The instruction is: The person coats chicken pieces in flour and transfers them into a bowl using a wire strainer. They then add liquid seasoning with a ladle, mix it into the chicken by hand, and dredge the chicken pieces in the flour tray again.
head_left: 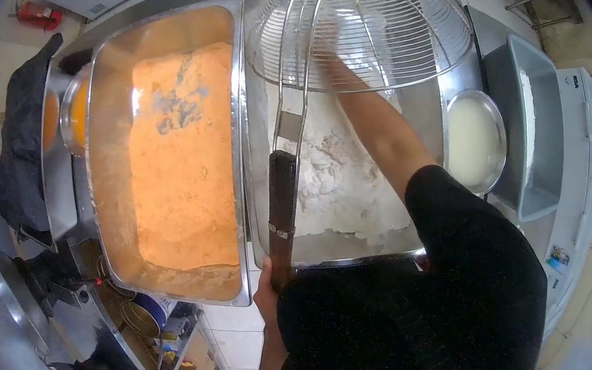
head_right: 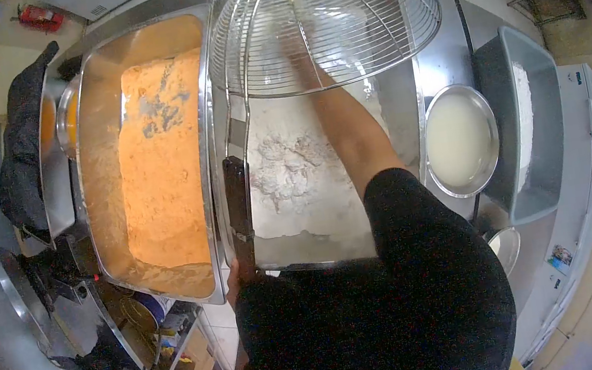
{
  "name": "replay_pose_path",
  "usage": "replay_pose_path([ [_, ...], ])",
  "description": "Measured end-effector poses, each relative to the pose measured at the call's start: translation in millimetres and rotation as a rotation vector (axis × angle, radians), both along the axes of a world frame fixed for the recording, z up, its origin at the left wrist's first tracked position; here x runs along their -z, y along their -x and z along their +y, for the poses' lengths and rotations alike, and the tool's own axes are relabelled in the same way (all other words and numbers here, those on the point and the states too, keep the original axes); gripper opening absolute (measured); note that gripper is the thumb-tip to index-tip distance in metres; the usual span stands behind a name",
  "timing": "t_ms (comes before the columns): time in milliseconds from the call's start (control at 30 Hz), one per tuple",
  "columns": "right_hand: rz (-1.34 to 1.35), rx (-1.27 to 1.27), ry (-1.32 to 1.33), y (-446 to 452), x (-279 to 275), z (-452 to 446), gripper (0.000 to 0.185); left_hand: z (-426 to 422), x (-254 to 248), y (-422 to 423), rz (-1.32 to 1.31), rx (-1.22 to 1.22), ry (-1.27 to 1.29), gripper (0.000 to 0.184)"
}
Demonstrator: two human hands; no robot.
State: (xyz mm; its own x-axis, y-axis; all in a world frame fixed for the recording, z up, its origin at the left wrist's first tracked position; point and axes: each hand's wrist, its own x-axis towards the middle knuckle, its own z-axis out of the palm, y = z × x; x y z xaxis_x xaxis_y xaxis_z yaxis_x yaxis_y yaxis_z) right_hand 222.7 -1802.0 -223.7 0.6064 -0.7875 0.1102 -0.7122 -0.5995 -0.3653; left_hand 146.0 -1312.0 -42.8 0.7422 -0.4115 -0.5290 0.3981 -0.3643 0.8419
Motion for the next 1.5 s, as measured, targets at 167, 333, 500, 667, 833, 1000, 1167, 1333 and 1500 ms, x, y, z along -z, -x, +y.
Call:
replay_pose_path([
  [167,-0.004,-0.252,-0.079,-45,2,15,0.035,-34,-42,1,-0.046,-0.033,-0.157,0.042],
  [333,0.074,-0.465,-0.167,-31,-4,0,0.033,-50,-60,-7,0.325,-0.228,-0.226,0.046],
  [500,0.243,-0.710,-0.266,-3,-29,22,0.031,-37,-44,6,0.006,-0.071,-0.179,0.033],
  [667,0.419,-0.949,-0.400,5,-54,107,0.029,-8,-10,7,-0.235,0.139,-0.059,0.054],
  [833,0.562,-1.143,-0.516,29,-86,215,0.027,-14,-11,6,-0.660,0.308,-0.128,0.053],
  [1000,0.495,-1.074,-0.450,119,-138,250,0.025,-16,-21,3,-0.603,0.349,-0.179,0.053],
  [1167,0.851,-0.733,-0.222,160,-171,233,0.023,-18,-25,1,-0.605,0.367,-0.147,0.050],
  [1333,0.770,-0.406,-0.197,120,-134,227,0.017,-24,-41,-3,-0.622,0.372,-0.076,0.048],
  [1500,0.468,-0.975,0.125,144,-109,172,0.010,-24,-44,-5,-0.661,0.387,-0.007,0.052],
])
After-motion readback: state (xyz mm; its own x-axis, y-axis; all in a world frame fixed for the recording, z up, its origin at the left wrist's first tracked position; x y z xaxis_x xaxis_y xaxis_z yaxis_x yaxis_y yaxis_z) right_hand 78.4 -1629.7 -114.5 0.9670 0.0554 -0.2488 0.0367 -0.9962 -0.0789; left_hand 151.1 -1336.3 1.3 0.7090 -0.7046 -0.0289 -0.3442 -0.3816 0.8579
